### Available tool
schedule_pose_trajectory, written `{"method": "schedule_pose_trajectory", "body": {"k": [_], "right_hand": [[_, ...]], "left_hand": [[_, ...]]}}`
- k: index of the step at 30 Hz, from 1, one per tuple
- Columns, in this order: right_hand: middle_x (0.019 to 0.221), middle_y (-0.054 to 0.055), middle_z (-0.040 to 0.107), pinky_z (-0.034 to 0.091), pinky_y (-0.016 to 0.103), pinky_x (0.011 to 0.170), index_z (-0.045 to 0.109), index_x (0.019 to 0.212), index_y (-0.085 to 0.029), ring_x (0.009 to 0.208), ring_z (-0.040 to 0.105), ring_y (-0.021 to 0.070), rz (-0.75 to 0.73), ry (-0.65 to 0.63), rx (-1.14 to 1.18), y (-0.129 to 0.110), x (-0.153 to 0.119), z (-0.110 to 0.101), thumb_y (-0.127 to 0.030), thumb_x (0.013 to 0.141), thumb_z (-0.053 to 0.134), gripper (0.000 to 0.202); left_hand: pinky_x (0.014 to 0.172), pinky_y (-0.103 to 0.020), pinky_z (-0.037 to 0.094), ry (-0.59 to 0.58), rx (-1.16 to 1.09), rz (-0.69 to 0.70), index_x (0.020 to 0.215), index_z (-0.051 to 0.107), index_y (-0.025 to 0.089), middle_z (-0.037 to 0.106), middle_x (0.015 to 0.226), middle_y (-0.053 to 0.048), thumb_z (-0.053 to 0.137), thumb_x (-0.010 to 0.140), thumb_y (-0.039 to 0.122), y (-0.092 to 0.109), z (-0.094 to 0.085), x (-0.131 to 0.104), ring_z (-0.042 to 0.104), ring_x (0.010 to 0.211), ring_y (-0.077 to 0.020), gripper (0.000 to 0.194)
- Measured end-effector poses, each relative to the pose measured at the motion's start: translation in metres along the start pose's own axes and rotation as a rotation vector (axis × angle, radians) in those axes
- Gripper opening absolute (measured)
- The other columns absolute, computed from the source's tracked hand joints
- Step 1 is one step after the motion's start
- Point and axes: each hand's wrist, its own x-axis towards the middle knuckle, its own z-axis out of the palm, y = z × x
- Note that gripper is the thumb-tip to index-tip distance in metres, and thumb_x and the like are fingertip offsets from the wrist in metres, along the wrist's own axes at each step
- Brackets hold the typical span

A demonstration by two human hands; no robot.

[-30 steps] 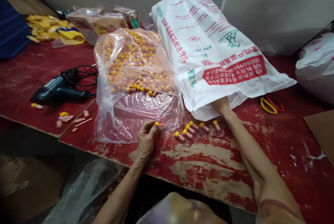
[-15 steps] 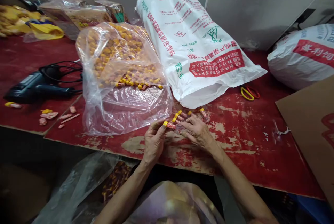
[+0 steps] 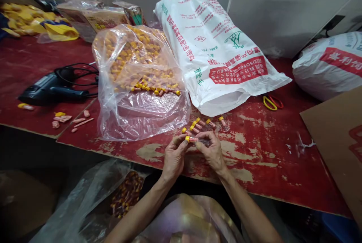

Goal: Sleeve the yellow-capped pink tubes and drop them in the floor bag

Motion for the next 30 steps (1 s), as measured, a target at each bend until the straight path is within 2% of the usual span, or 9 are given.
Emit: {"method": "schedule_pose_trajectory", "body": {"k": [3, 7, 11, 13, 17, 22, 24, 27, 30], "right_hand": [[0.090, 0.001, 0.059, 0.048, 0.026, 0.069, 0.058, 0.089, -0.021, 0.079, 0.058, 0.0143, -0.056, -0.066, -0.190, -0.002, -0.004, 0.005, -0.034, 0.079, 0.063, 0.018], [0.088, 0.002, 0.057, 0.047, 0.026, 0.066, 0.056, 0.091, -0.021, 0.079, 0.056, 0.0149, -0.187, -0.004, -0.384, 0.008, -0.009, 0.012, -0.033, 0.084, 0.057, 0.014], [0.089, 0.004, 0.058, 0.049, 0.029, 0.069, 0.055, 0.096, -0.022, 0.081, 0.057, 0.0164, -0.324, -0.044, -0.541, 0.027, -0.010, 0.012, -0.030, 0.089, 0.050, 0.011], [0.093, 0.006, 0.060, 0.048, 0.033, 0.074, 0.056, 0.100, -0.022, 0.085, 0.058, 0.0185, -0.467, -0.109, -0.685, 0.035, -0.007, 0.010, -0.026, 0.091, 0.046, 0.014], [0.097, 0.007, 0.065, 0.040, 0.040, 0.082, 0.058, 0.105, -0.022, 0.089, 0.056, 0.0223, -0.711, -0.079, -1.025, 0.040, -0.004, 0.006, -0.021, 0.089, 0.051, 0.018], [0.106, 0.010, 0.063, 0.036, 0.042, 0.084, 0.058, 0.108, -0.021, 0.097, 0.054, 0.0253, -0.743, 0.061, -1.142, 0.038, 0.009, -0.017, -0.024, 0.088, 0.052, 0.022], [0.106, 0.010, 0.063, 0.036, 0.042, 0.083, 0.060, 0.106, -0.020, 0.098, 0.053, 0.0263, -0.700, 0.185, -1.196, 0.036, 0.034, -0.036, -0.025, 0.088, 0.049, 0.021], [0.103, 0.012, 0.064, 0.038, 0.042, 0.080, 0.064, 0.098, -0.017, 0.096, 0.052, 0.0270, -0.538, 0.330, -1.294, 0.025, 0.093, -0.062, -0.026, 0.089, 0.045, 0.023], [0.096, 0.014, 0.063, 0.041, 0.043, 0.081, 0.065, 0.092, -0.011, 0.094, 0.053, 0.0268, -0.391, 0.256, -1.358, 0.012, 0.157, -0.071, -0.025, 0.089, 0.046, 0.023]], "left_hand": [[0.082, -0.033, 0.052, -0.039, 0.201, -0.007, 0.096, 0.071, 0.018, 0.072, 0.090, -0.005, 0.067, 0.075, 0.034, -0.003, -0.002, -0.009, 0.066, 0.086, -0.0185, 0.026], [0.090, -0.035, 0.048, -0.079, 0.485, 0.109, 0.111, 0.067, 0.021, 0.070, 0.108, -0.007, 0.055, 0.084, 0.033, -0.004, -0.007, -0.019, 0.063, 0.102, -0.0219, 0.032], [0.080, -0.032, 0.050, -0.208, 0.707, 0.213, 0.104, 0.070, 0.023, 0.073, 0.095, -0.006, 0.052, 0.084, 0.027, 0.002, -0.019, -0.010, 0.066, 0.085, -0.0199, 0.027], [0.072, -0.030, 0.049, -0.208, 0.890, 0.353, 0.091, 0.072, 0.023, 0.071, 0.080, -0.004, 0.053, 0.083, 0.024, 0.013, -0.027, 0.010, 0.064, 0.072, -0.0179, 0.021], [0.068, -0.031, 0.045, 0.125, 1.270, 0.689, 0.085, 0.067, 0.021, 0.064, 0.076, -0.005, 0.049, 0.082, 0.017, 0.050, -0.041, 0.085, 0.058, 0.073, -0.0194, 0.019], [0.079, -0.037, 0.041, 0.251, 1.368, 0.733, 0.085, 0.061, 0.019, 0.061, 0.092, -0.012, 0.050, 0.078, 0.012, 0.091, -0.048, 0.191, 0.055, 0.091, -0.0263, 0.015], [0.081, -0.038, 0.040, 0.257, 1.395, 0.721, 0.079, 0.058, 0.018, 0.061, 0.091, -0.014, 0.053, 0.077, 0.014, 0.097, -0.047, 0.220, 0.055, 0.093, -0.0288, 0.007], [0.082, -0.040, 0.039, 0.268, 1.411, 0.690, 0.071, 0.055, 0.018, 0.062, 0.086, -0.015, 0.056, 0.076, 0.018, 0.098, -0.048, 0.249, 0.054, 0.093, -0.0305, 0.004], [0.082, -0.039, 0.040, 0.299, 1.400, 0.657, 0.072, 0.056, 0.018, 0.063, 0.084, -0.013, 0.055, 0.075, 0.018, 0.099, -0.054, 0.259, 0.056, 0.090, -0.0284, 0.003]]}}
